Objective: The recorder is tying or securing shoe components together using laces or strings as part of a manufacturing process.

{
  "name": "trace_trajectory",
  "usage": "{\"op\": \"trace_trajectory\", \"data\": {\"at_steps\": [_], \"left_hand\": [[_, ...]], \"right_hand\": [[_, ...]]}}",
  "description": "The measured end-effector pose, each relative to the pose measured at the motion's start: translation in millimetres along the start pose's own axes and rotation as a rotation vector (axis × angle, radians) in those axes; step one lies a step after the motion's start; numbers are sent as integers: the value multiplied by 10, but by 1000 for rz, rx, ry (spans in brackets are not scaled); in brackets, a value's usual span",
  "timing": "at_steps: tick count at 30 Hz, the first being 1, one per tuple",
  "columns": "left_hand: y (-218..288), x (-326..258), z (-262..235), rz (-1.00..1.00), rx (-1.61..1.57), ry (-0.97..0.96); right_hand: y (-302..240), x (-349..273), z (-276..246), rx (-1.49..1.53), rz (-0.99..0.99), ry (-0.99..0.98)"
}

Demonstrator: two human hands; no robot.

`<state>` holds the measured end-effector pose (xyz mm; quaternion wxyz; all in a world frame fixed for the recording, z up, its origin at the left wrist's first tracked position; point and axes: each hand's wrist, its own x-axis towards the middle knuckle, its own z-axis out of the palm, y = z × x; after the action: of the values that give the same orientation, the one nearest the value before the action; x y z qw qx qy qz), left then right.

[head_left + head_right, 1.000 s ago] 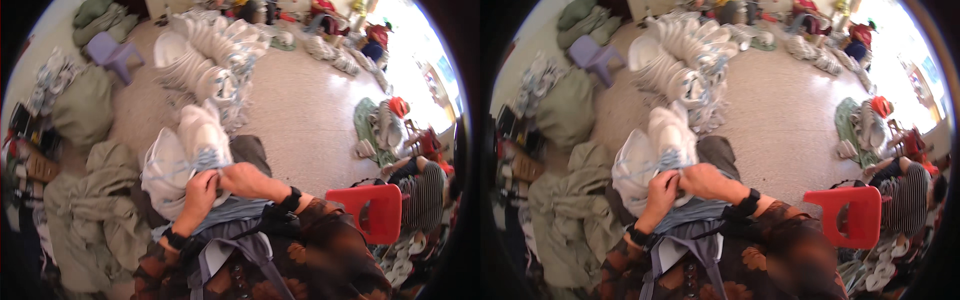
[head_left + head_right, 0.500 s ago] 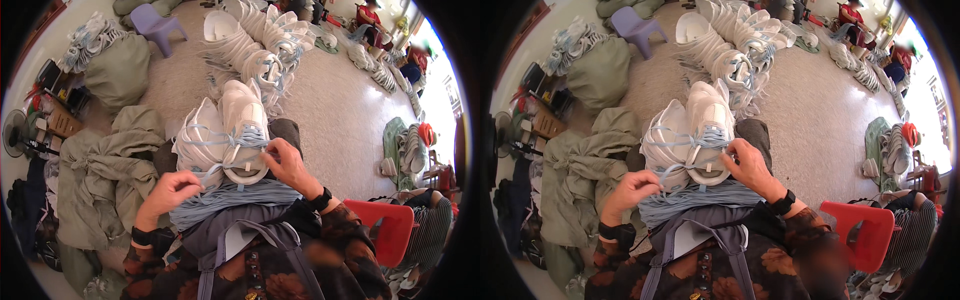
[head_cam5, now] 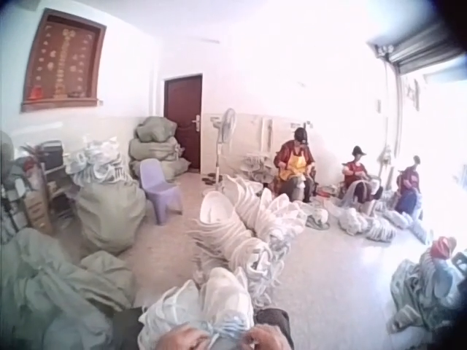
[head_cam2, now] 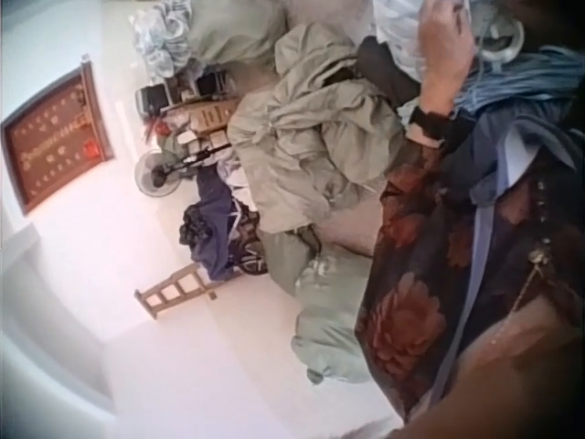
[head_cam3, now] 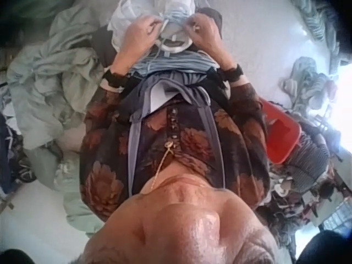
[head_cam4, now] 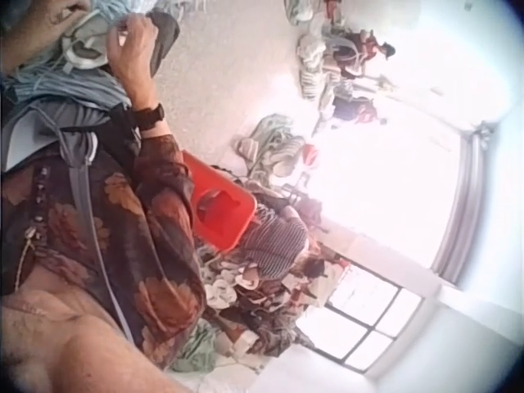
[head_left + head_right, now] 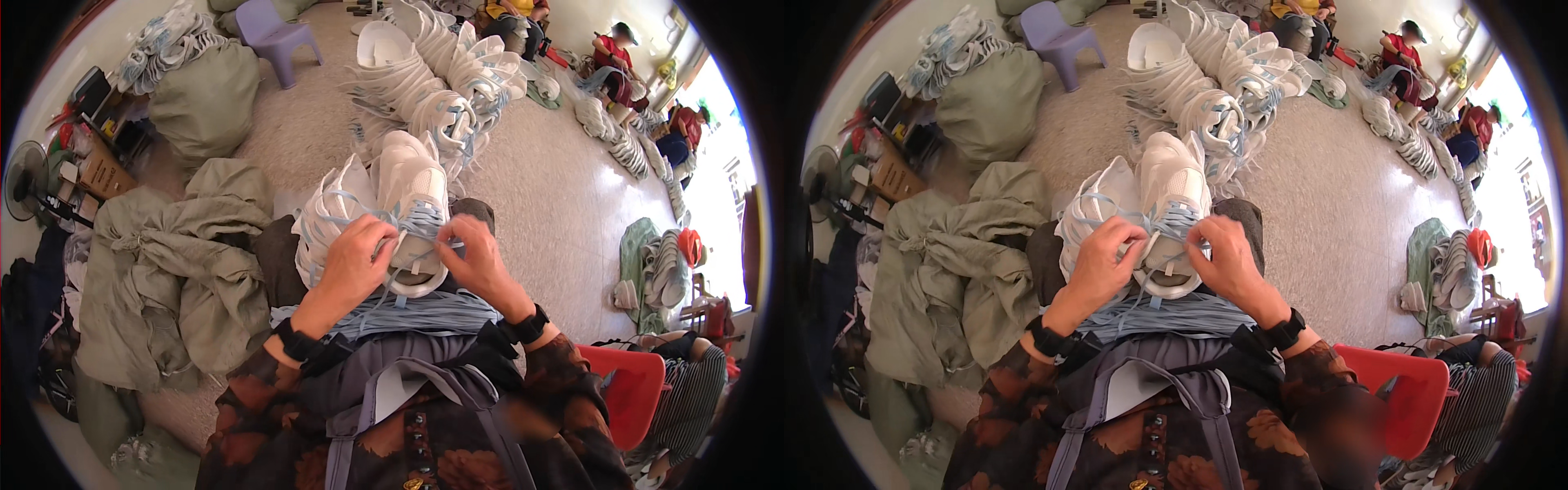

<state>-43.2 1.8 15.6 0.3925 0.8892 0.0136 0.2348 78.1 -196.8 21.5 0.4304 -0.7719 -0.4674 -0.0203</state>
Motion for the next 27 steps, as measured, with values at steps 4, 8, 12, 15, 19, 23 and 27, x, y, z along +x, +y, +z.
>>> {"op": "trace_trajectory", "data": {"at_steps": [4, 8, 12, 15, 19, 23, 27], "left_hand": [[-49, 81, 166, 86, 53, 66], [-119, 110, 302, 65, 37, 55], [-141, 171, 388, -37, 0, 7], [-157, 189, 434, -50, 42, 13], [-177, 159, 406, -53, -91, 61], [-147, 41, 261, 97, 37, 153], [-64, 18, 250, 303, 247, 111]], "right_hand": [[-62, -186, 29, 301, 301, -156], [61, -293, 59, 588, 564, -218], [26, -286, 51, 684, 580, -217], [116, -280, 76, 671, 600, -202], [321, -319, 89, 464, 505, -159], [194, -368, 46, 209, 328, -87], [-38, -330, -17, 84, 208, -20]]}}
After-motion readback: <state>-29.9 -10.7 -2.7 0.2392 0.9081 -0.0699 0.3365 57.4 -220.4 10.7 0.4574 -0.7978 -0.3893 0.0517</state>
